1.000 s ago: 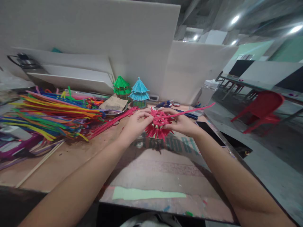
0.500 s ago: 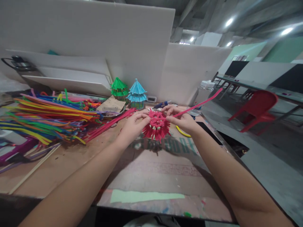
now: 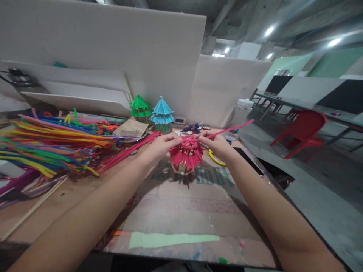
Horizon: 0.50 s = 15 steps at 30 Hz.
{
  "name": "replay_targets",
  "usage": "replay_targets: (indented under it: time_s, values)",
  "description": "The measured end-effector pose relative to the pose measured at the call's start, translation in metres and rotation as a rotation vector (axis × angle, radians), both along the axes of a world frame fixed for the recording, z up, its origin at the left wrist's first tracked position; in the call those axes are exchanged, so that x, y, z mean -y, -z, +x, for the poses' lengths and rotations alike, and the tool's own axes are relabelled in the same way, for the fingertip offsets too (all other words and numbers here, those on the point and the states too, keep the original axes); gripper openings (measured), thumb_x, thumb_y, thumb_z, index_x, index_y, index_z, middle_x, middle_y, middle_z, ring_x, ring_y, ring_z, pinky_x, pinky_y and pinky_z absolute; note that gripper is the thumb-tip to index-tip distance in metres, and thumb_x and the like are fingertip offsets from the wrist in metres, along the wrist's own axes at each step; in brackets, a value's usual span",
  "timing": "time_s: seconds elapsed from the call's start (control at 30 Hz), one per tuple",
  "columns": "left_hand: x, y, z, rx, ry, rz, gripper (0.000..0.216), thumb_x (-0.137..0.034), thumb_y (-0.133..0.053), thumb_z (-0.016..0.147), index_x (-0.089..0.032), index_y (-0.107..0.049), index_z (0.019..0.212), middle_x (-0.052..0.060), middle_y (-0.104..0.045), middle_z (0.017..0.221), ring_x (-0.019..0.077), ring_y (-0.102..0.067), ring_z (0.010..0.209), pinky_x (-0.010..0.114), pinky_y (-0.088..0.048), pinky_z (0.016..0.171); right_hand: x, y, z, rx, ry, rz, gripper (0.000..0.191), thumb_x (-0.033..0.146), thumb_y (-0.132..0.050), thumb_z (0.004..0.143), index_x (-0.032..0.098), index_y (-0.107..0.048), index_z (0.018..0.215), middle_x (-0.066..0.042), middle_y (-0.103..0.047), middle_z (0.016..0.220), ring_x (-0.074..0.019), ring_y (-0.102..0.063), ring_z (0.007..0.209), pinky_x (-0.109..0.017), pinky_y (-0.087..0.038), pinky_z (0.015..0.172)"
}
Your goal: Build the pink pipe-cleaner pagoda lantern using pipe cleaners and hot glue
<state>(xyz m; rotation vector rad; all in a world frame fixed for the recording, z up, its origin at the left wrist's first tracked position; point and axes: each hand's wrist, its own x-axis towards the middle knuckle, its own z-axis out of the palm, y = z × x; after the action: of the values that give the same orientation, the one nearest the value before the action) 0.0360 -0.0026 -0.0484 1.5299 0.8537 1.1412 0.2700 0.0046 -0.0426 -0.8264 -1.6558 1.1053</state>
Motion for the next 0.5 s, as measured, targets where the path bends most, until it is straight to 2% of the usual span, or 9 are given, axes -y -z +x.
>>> replay_targets:
  time_s: [0.1, 0.3, 0.4, 0.5]
  values:
    - [-0.008, -0.002, -0.001, -0.014, 0.035, -0.047, 0.038, -0.051, -0.079, 0.065, -0.016, -0.067, 0.069, 0.003, -0.067, 0.078, 0.0178, -0.060, 0.074, 0.031, -0.045, 0.073, -0.003, 0.002, 0.002, 0.004, 0.007, -0.028, 0.032, 0.046, -0.081, 0.077, 0.020, -0.063, 0.074, 0.000, -0.065, 0.082, -0.0162, -0.060, 0.081, -0.033, -0.043, 0.081]
    - [-0.004, 0.001, -0.005, -0.033, 0.068, -0.053, 0.041, -0.055, -0.080, 0.067, -0.016, -0.073, 0.078, 0.005, -0.071, 0.084, 0.0179, -0.063, 0.076, 0.028, -0.046, 0.069, -0.001, 0.004, 0.002, 0.024, -0.064, -0.081, 0.030, 0.045, -0.081, 0.077, 0.019, -0.064, 0.076, -0.006, -0.071, 0.104, -0.0196, -0.063, 0.093, -0.035, -0.045, 0.085]
    - [-0.001, 0.004, -0.008, -0.057, 0.042, -0.033, 0.045, -0.059, -0.078, 0.069, -0.016, -0.074, 0.082, 0.005, -0.071, 0.081, 0.0174, -0.062, 0.070, 0.028, -0.045, 0.064, 0.001, 0.004, 0.001, 0.022, -0.081, -0.077, 0.030, 0.043, -0.081, 0.078, 0.019, -0.063, 0.074, -0.006, -0.070, 0.105, -0.0194, -0.063, 0.096, -0.035, -0.045, 0.086]
    - [-0.001, 0.007, -0.012, -0.082, -0.038, 0.029, 0.050, -0.066, -0.070, 0.075, -0.017, -0.074, 0.085, 0.006, -0.073, 0.086, 0.0215, -0.065, 0.081, 0.031, -0.049, 0.073, 0.000, 0.005, 0.001, 0.017, -0.076, -0.066, 0.029, 0.043, -0.080, 0.079, 0.019, -0.063, 0.076, -0.005, -0.070, 0.103, -0.0190, -0.063, 0.096, -0.034, -0.045, 0.087]
